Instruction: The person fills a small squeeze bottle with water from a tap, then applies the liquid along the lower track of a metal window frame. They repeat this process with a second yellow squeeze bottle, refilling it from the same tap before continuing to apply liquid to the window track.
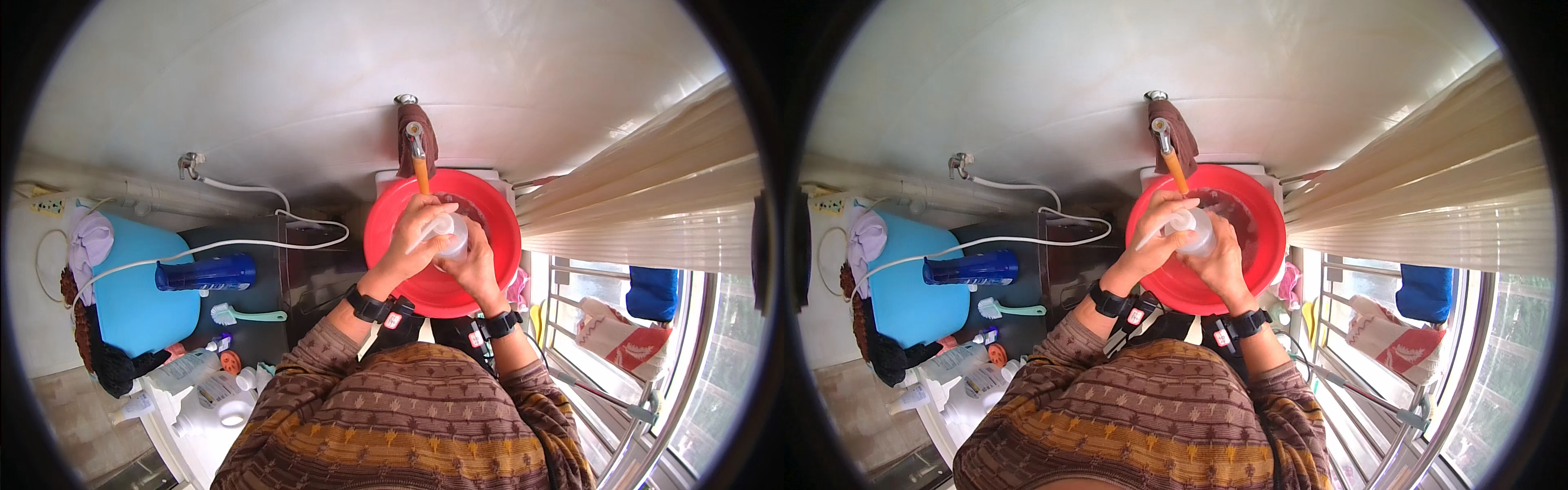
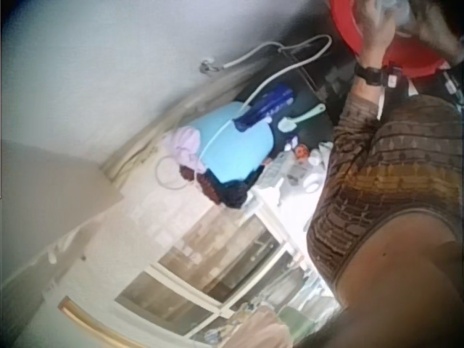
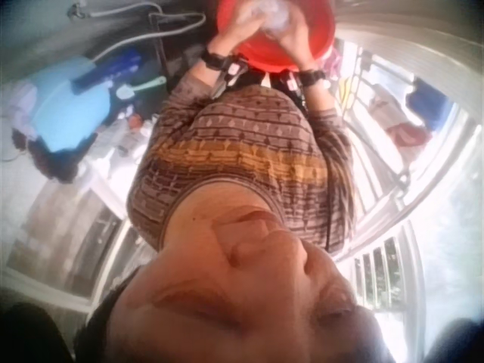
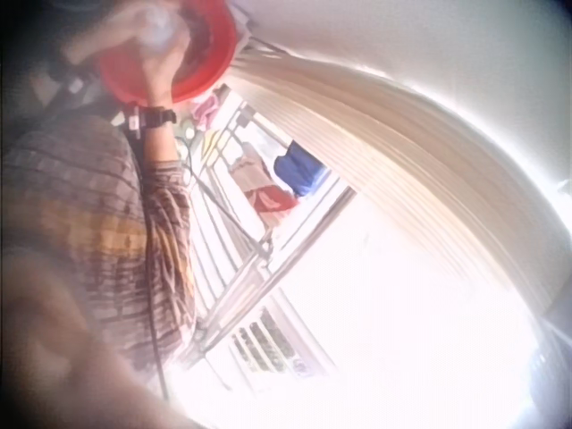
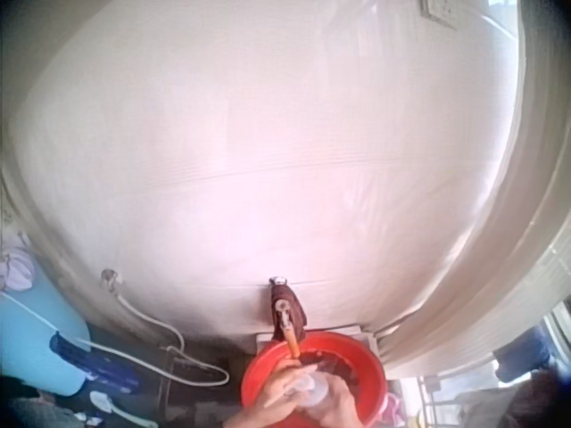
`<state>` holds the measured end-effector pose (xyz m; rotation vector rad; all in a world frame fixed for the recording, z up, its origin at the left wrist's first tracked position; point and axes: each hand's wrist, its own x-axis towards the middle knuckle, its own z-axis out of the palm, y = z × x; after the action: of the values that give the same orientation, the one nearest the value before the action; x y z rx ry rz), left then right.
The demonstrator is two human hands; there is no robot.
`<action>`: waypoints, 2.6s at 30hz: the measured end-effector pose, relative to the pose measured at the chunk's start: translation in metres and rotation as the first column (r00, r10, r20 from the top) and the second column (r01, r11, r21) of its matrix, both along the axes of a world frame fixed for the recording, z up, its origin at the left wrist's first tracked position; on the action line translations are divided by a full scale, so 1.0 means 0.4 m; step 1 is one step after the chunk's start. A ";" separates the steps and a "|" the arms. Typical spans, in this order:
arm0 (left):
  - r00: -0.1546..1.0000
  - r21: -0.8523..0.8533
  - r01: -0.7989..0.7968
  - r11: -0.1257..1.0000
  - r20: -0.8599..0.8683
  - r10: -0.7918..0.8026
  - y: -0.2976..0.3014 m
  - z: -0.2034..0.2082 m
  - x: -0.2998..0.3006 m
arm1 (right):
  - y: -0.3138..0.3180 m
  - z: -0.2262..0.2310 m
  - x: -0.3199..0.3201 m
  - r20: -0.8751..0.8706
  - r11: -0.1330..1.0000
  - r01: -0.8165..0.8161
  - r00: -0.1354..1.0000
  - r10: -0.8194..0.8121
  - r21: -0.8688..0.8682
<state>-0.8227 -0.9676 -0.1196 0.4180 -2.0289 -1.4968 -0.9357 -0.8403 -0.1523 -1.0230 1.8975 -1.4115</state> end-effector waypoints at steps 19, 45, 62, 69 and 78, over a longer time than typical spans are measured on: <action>0.995 0.171 0.035 0.985 0.082 -0.050 0.028 0.174 0.002 | 0.030 0.158 -0.022 -0.069 0.991 0.019 0.997 -0.028 -0.130; 0.932 -0.116 0.362 0.925 0.039 -0.360 -0.056 0.159 -0.020 | 0.018 0.187 -0.094 0.145 0.963 -0.258 0.953 0.267 -0.079; 0.959 0.257 -0.282 0.924 0.050 0.278 0.060 0.121 -0.063 | 0.063 0.109 -0.087 -0.088 0.958 -0.074 0.995 0.052 -0.276; 0.971 0.269 -0.225 0.937 -0.019 0.238 0.071 0.153 -0.061 | 0.091 0.033 -0.012 0.949 0.931 0.313 0.302 0.092 -0.189; 0.951 0.136 0.293 0.946 -0.140 -0.274 0.003 0.114 -0.048 | 0.112 -0.036 -0.074 0.999 1.000 -0.001 -0.031 0.025 -0.025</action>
<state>-0.8419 -0.9665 -0.0741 0.0929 -1.9470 -1.8155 -0.9652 -0.7953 -0.1666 0.2303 0.6318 -1.4311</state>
